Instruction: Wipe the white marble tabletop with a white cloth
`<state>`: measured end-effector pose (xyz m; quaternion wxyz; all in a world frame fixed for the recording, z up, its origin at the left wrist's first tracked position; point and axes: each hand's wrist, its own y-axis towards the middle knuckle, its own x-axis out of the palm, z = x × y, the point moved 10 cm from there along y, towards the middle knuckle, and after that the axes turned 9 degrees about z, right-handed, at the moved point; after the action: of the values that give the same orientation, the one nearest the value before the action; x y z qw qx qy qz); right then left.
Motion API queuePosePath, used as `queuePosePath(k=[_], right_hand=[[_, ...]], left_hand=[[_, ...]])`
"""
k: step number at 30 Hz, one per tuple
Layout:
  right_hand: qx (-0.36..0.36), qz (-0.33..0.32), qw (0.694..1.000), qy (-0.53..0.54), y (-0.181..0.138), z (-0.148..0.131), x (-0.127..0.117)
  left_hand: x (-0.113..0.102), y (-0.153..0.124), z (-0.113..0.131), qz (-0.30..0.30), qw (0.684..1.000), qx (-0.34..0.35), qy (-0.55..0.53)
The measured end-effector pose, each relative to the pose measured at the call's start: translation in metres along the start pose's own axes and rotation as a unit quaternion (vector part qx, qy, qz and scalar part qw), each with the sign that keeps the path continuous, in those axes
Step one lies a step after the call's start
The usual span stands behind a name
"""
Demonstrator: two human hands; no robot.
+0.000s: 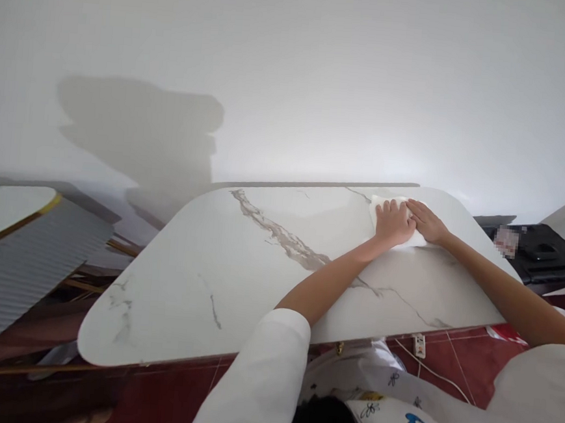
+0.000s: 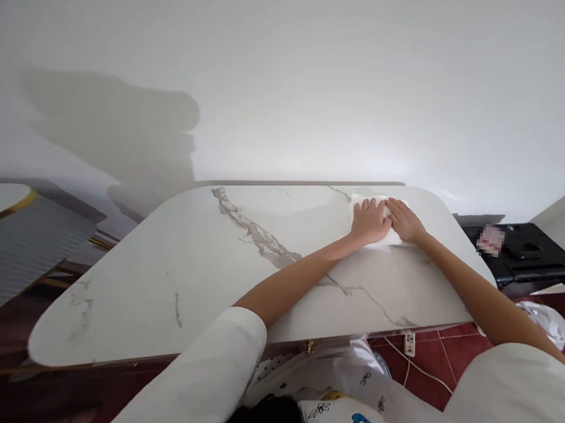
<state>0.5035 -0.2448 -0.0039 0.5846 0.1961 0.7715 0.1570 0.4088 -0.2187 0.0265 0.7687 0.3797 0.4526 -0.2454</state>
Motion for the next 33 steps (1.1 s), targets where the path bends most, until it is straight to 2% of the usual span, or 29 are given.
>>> queuePosePath(k=[10,19,25,33], right_hand=[[0.025,-0.013,1.0,-0.013,-0.049,-0.029,-0.019],[-0.029,0.012,0.999,-0.044,-0.099,-0.072,-0.039],[-0.02,0.016,0.998,-0.054,-0.134,-0.096,-0.053],[0.021,-0.006,0.999,-0.037,-0.152,-0.098,-0.07]], left_hand=[[-0.014,-0.05,0.025,-0.014,1.0,0.011,-0.01],[-0.026,-0.097,0.049,-0.044,0.998,0.046,0.0],[-0.032,-0.131,0.07,-0.064,0.996,0.06,0.019],[-0.034,-0.146,0.089,-0.038,0.998,0.047,0.009]])
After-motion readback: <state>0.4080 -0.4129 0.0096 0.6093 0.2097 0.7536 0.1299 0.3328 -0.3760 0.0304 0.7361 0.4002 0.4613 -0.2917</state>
